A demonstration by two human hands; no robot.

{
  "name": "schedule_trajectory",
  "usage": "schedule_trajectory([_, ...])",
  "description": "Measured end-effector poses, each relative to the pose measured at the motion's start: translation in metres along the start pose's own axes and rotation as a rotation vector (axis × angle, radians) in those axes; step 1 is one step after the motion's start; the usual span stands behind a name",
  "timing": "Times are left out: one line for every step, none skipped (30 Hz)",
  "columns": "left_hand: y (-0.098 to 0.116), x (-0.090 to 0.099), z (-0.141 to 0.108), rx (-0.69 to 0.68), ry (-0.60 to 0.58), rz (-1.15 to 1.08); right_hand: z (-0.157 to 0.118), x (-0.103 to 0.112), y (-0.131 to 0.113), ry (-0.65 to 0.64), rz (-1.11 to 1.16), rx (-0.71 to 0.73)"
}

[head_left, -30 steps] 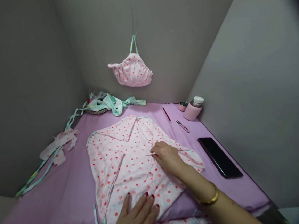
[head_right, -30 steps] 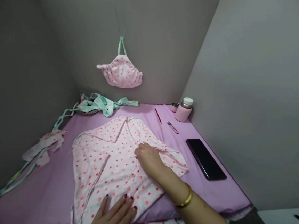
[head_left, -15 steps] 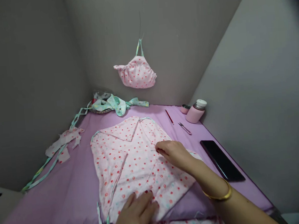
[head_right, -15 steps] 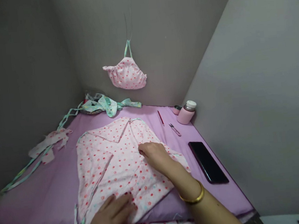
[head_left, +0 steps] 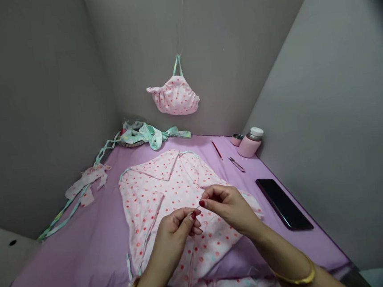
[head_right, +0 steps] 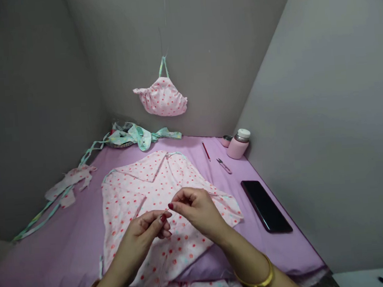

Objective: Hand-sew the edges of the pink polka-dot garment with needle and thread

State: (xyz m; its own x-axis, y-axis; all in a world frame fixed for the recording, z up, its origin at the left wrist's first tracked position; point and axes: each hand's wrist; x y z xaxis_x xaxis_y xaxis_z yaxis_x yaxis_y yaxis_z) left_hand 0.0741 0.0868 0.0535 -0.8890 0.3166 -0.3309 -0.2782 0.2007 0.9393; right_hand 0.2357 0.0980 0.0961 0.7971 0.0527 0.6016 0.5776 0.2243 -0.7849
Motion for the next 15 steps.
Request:
schedule_trajectory([0.000, -0.001, -0.001, 0.006, -0.012, -0.015, -0.001, -0.001, 0.003, 0.011, 0.047, -0.027])
schedule_trajectory([0.000, -0.001, -0.002, 0.004, -0.021, -0.017, -0.001, -0.002, 0.006, 0.013, 0.071, -0.039])
schedule_trajectory([0.001, -0.002, -0.003, -0.003, -0.029, -0.011, -0.002, -0.003, 0.008, 0.010, 0.086, -0.046])
schedule_trajectory([0.002, -0.003, -0.003, -0.015, -0.027, 0.000, -0.002, -0.004, 0.009, 0.009, 0.114, -0.055])
schedule_trajectory([0.004, -0.004, -0.003, -0.030, -0.020, 0.012, -0.003, -0.006, 0.009, 0.007, 0.163, -0.072])
schedule_trajectory([0.005, -0.005, -0.003, -0.048, -0.009, 0.023, -0.003, -0.008, 0.009, 0.003, 0.223, -0.091])
schedule_trajectory([0.007, -0.007, -0.003, -0.065, 0.000, 0.030, -0.004, -0.010, 0.009, -0.002, 0.278, -0.101])
schedule_trajectory([0.008, -0.009, -0.002, -0.079, 0.008, 0.035, -0.004, -0.012, 0.008, -0.005, 0.320, -0.092])
schedule_trajectory([0.010, -0.010, -0.002, -0.091, 0.006, 0.045, -0.004, -0.014, 0.007, -0.007, 0.342, -0.065])
schedule_trajectory([0.011, -0.012, -0.001, -0.097, -0.006, 0.061, -0.005, -0.015, 0.006, -0.001, 0.353, -0.027])
schedule_trajectory([0.012, -0.012, -0.001, -0.097, -0.026, 0.090, -0.005, -0.014, 0.004, 0.016, 0.364, 0.007])
schedule_trajectory([0.014, -0.012, 0.000, -0.098, -0.053, 0.141, -0.004, -0.012, 0.003, 0.049, 0.396, 0.025])
schedule_trajectory([0.016, -0.011, 0.001, -0.104, -0.083, 0.218, -0.004, -0.007, 0.001, 0.087, 0.461, 0.019])
schedule_trajectory([0.018, -0.009, 0.003, -0.121, -0.107, 0.316, -0.003, 0.001, 0.000, 0.128, 0.555, -0.006])
schedule_trajectory([0.021, -0.006, 0.005, -0.143, -0.124, 0.419, -0.003, 0.011, -0.002, 0.170, 0.662, -0.034])
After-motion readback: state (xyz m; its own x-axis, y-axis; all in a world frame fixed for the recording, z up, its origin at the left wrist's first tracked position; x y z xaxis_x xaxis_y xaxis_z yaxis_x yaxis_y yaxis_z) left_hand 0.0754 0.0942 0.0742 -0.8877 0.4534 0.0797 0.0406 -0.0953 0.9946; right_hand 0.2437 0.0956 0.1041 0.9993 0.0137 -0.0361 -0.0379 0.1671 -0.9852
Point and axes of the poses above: each hand's wrist, its own z-axis towards the middle knuckle, its own x-axis out of the back of the hand, y = z × x, and after that the axes turned 12 degrees about -z, right-handed
